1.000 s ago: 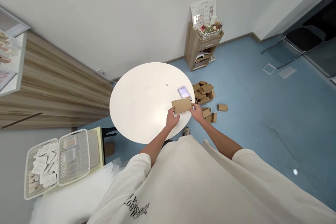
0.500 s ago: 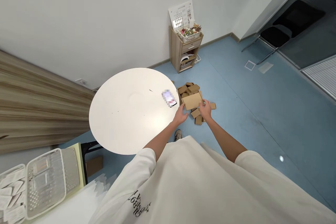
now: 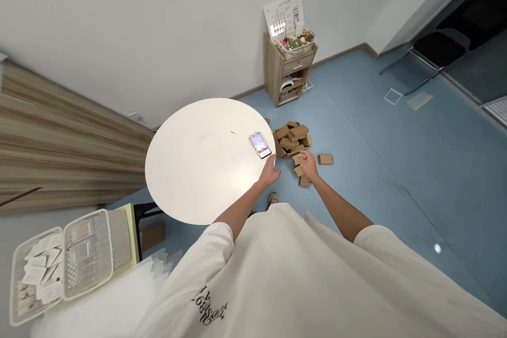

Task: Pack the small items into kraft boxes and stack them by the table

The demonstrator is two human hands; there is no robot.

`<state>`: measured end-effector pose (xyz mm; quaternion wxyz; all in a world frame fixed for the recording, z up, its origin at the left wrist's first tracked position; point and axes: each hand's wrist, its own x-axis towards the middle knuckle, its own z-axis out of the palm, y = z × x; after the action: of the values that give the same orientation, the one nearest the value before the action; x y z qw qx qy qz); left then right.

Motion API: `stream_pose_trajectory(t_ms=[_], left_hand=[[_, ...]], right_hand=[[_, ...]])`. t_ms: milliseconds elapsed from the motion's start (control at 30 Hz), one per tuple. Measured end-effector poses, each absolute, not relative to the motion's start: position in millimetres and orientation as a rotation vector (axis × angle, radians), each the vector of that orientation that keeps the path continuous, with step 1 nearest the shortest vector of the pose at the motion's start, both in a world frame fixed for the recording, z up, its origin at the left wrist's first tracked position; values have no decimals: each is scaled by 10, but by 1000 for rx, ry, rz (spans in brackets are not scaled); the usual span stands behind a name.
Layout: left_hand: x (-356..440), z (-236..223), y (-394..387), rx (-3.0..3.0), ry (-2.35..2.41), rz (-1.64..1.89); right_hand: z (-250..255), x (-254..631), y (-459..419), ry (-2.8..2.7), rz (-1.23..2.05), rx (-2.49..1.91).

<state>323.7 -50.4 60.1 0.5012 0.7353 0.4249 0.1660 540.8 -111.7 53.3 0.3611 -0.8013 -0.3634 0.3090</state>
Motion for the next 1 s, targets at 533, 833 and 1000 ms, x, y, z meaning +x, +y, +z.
stream_pose_trajectory(t_ms=[533,833,1000], left_hand=[[1967,639,-818,1558,1430,538],[1179,638,-1012,1466,1468,629],[549,647,-1166,1428,1496,669]], right_hand=[[445,4229,-651,-1344,1100,-1865],[493,3417,-643,-1488,1146,-1836],[564,2758,-768,-1530,1168,-1829]])
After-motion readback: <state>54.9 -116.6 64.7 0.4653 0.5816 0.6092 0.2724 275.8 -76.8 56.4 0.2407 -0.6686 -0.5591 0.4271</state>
